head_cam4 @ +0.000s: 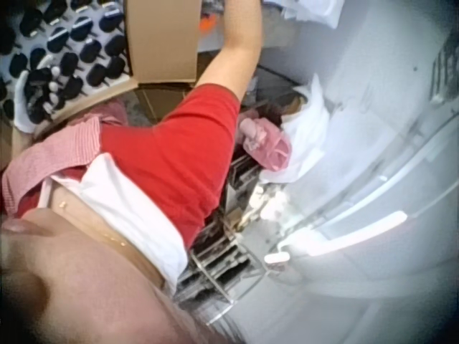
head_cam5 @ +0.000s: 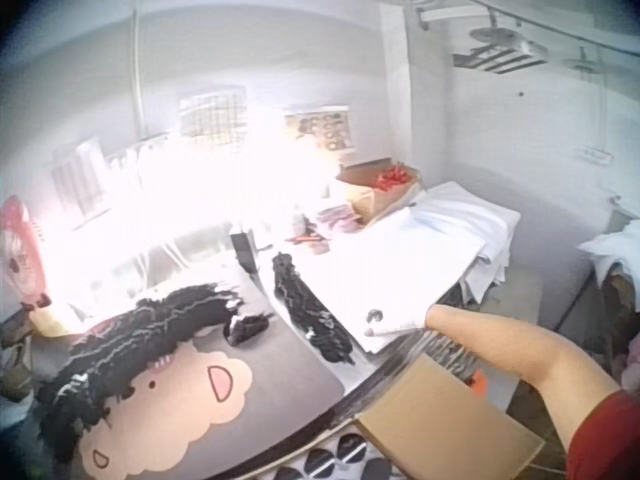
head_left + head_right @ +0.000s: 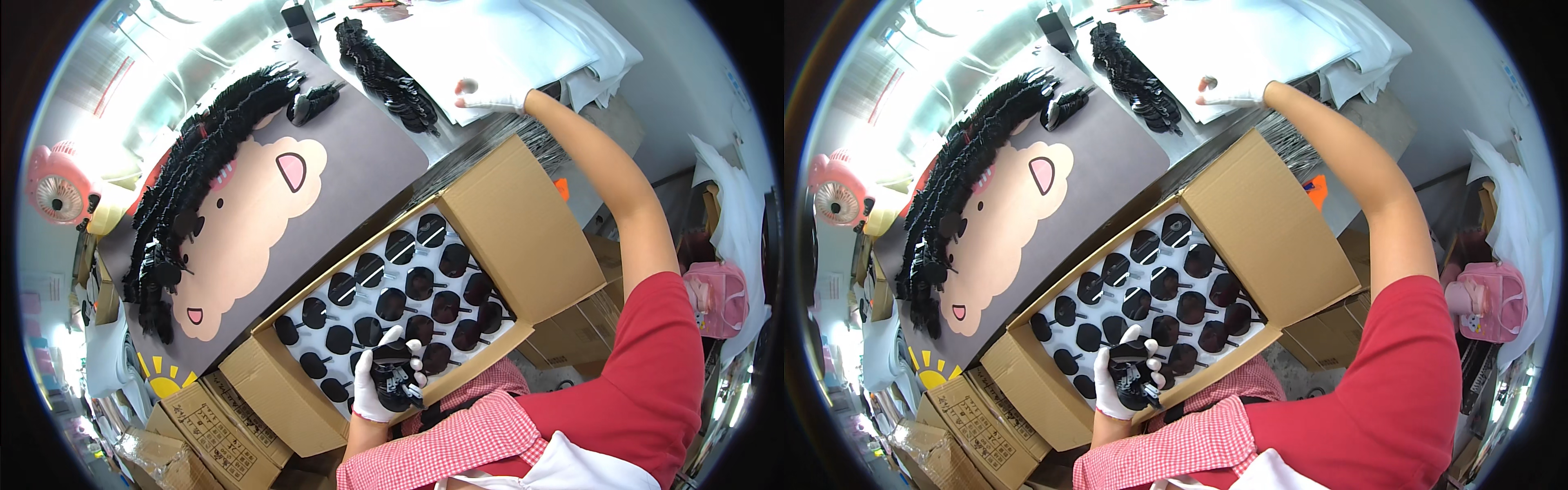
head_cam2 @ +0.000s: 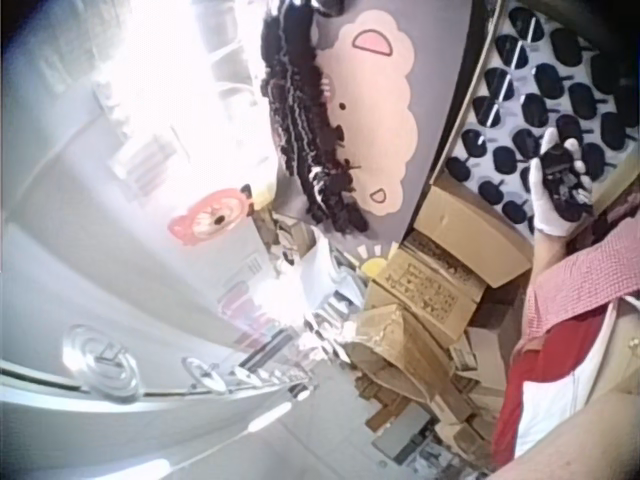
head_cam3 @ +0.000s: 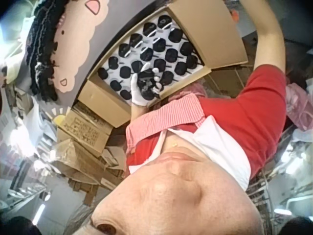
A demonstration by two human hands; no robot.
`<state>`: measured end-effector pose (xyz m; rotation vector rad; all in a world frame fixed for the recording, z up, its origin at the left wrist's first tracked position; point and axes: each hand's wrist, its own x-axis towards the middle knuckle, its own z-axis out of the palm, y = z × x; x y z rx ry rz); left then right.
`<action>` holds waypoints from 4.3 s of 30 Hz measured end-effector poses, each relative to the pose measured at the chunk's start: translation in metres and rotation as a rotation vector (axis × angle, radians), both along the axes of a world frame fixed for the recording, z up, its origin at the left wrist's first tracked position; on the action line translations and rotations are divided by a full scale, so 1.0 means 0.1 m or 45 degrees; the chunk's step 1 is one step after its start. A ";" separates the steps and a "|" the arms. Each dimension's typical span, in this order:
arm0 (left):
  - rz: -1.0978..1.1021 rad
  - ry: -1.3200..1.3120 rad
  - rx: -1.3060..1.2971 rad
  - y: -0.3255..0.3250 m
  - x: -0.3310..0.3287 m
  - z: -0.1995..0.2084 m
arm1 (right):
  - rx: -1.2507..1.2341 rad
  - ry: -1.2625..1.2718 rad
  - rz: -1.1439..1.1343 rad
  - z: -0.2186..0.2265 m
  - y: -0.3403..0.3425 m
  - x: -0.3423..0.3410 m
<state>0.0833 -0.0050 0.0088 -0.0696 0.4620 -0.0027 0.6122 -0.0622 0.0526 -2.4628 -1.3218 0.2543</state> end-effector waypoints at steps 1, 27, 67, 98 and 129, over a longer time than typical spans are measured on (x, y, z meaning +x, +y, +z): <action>0.002 0.002 -0.003 0.00 0.01 -0.01 | 0.079 -0.175 -0.060 -0.03 0.08 -0.10; 0.419 -0.103 -0.194 0.08 -0.70 -0.01 | 0.464 0.807 -0.021 0.81 0.44 -0.87; 0.402 0.329 0.868 0.31 -0.66 -0.14 | 0.110 0.988 -0.011 -0.33 0.06 -4.54; 0.274 0.355 0.297 0.50 -0.41 -0.21 | 0.248 -0.093 -0.347 -0.85 -0.18 -3.02; 0.522 0.475 0.803 0.19 -1.17 -0.23 | -0.199 1.062 0.194 -0.30 0.20 -4.88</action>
